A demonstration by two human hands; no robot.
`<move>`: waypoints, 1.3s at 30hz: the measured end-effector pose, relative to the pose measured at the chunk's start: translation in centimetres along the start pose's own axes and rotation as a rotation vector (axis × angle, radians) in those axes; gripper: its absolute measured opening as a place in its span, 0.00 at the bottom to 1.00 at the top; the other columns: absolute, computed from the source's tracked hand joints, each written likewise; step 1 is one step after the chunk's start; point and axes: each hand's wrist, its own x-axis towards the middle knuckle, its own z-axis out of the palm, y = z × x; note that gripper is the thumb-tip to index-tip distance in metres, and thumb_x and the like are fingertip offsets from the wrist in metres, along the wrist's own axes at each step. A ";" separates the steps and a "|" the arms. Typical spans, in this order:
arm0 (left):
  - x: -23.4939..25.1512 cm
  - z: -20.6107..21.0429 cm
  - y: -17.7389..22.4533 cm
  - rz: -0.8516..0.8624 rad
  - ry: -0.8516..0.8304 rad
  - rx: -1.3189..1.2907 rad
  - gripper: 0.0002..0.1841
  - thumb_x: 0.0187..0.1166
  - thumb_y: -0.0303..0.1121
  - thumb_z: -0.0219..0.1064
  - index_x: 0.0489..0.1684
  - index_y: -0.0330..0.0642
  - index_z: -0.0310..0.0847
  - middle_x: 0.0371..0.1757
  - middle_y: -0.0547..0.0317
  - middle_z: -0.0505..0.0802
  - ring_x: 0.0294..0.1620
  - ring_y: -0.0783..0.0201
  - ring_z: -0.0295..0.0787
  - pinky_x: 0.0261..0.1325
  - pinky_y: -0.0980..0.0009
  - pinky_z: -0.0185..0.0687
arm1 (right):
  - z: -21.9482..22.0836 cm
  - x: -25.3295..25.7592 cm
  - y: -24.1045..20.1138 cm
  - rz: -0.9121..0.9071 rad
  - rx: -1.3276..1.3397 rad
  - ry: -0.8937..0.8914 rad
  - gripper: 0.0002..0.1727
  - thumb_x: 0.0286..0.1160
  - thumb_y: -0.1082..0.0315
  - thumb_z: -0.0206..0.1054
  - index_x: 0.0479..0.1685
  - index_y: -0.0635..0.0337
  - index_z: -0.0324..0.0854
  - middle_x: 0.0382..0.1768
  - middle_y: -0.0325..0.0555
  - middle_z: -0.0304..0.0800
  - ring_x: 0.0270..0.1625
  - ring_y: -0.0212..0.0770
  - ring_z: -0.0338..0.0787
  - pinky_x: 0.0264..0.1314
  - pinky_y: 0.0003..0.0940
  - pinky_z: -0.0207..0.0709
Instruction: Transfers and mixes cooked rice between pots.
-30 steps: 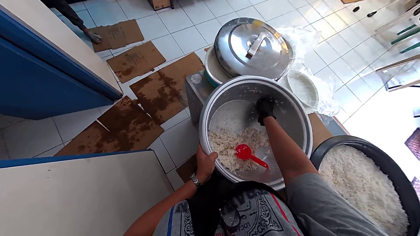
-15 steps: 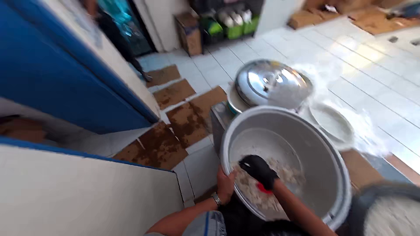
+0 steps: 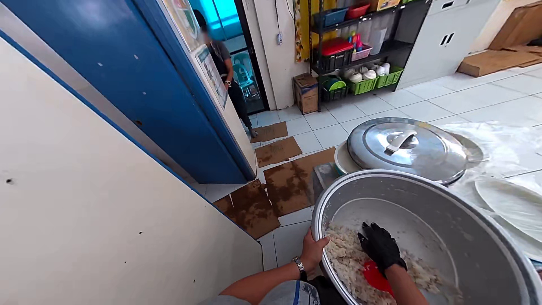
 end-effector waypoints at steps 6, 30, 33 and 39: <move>0.1 0.0 -0.1 0.013 -0.027 0.007 0.33 0.80 0.25 0.69 0.84 0.29 0.59 0.68 0.33 0.84 0.62 0.51 0.88 0.66 0.56 0.84 | -0.1 0.1 0.3 0.023 -0.019 -0.058 0.34 0.87 0.43 0.58 0.85 0.55 0.72 0.86 0.57 0.68 0.88 0.64 0.65 0.82 0.67 0.63; 0.0 1.0 0.7 0.028 0.024 0.082 0.31 0.81 0.24 0.67 0.82 0.25 0.59 0.68 0.31 0.83 0.63 0.53 0.87 0.66 0.60 0.84 | -7.7 -8.9 -0.2 0.268 -0.093 -0.439 0.25 0.75 0.57 0.75 0.57 0.74 0.84 0.62 0.70 0.86 0.70 0.69 0.84 0.66 0.71 0.74; 0.5 0.9 0.1 0.041 0.015 0.072 0.31 0.81 0.24 0.67 0.83 0.26 0.59 0.67 0.31 0.83 0.61 0.54 0.88 0.64 0.61 0.86 | -4.7 -9.3 0.2 0.321 -0.155 -0.569 0.28 0.74 0.58 0.76 0.62 0.75 0.82 0.68 0.70 0.84 0.75 0.68 0.81 0.71 0.70 0.72; 0.8 0.5 -0.3 0.050 0.005 0.084 0.34 0.81 0.23 0.67 0.86 0.27 0.56 0.71 0.29 0.80 0.64 0.54 0.86 0.66 0.62 0.84 | -4.2 -10.0 -0.8 0.364 -0.142 -0.560 0.19 0.79 0.71 0.64 0.63 0.76 0.80 0.69 0.72 0.82 0.74 0.69 0.81 0.68 0.70 0.73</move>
